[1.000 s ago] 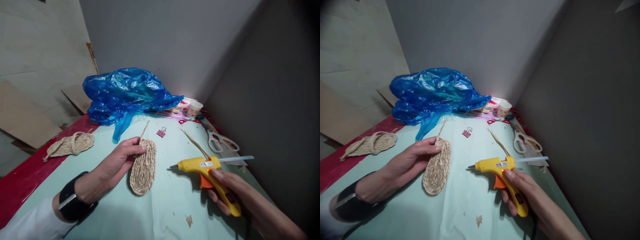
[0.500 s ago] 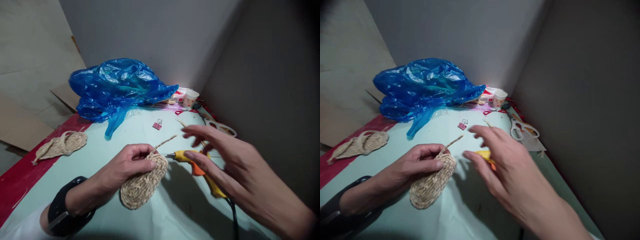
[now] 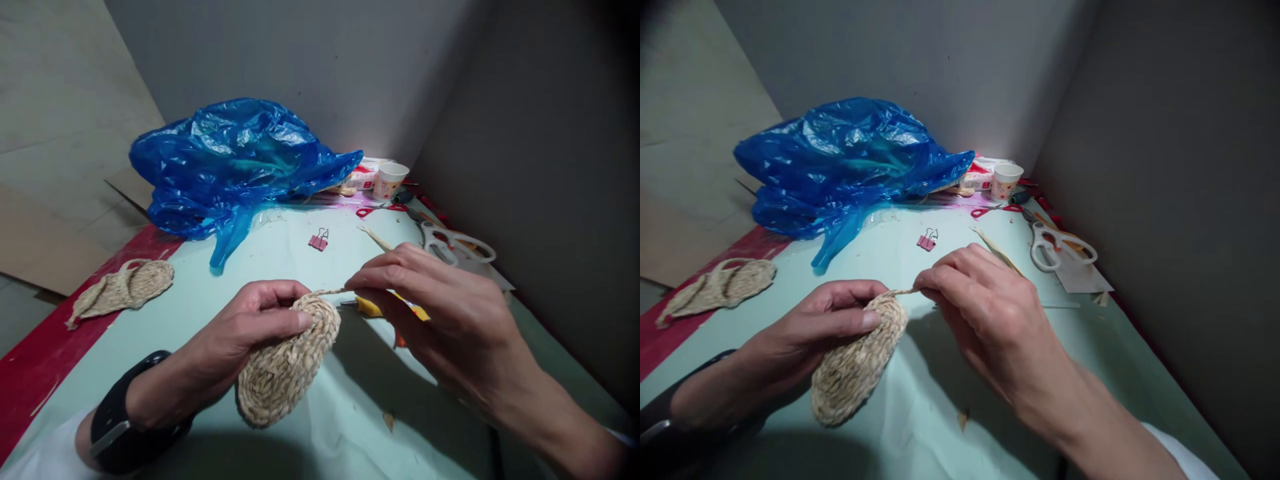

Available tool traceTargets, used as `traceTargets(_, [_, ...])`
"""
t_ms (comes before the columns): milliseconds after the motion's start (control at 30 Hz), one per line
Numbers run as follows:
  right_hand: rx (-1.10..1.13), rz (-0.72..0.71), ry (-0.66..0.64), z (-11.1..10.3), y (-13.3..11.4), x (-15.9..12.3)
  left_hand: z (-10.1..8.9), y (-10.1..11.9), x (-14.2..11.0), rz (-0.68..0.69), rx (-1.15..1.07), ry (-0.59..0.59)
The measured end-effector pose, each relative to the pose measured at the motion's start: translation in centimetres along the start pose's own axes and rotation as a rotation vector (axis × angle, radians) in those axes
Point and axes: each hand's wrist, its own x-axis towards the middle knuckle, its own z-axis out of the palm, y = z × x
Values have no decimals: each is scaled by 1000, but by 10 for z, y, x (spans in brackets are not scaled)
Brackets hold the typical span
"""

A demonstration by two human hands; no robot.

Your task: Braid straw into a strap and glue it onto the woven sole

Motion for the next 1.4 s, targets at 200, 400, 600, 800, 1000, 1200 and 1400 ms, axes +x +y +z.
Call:
traceTargets(200, [-65, -36, 29, 4, -1, -6, 1, -1, 1, -13, -54, 30])
traceTargets(400, [-47, -37, 0, 7, -7, -13, 3, 0, 4, -30, -133, 82])
traceTargets(600, [-71, -29, 54, 12, -17, -20, 4, -2, 5, -18, -184, 93])
traceTargets(800, [-165, 22, 119, 20, -19, -26, 5, -2, 5, 3, -240, 134])
traceTargets(1000, [-173, 54, 104, 25, -20, -32, 10, -3, 5, 1, -244, 191])
traceTargets(1200, [-130, -7, 63, 26, -21, -33, 13, -6, 7, 32, -288, 218])
traceTargets(1400, [-134, -18, 58, 30, -21, -30, 14, -7, 8, 41, -332, 201])
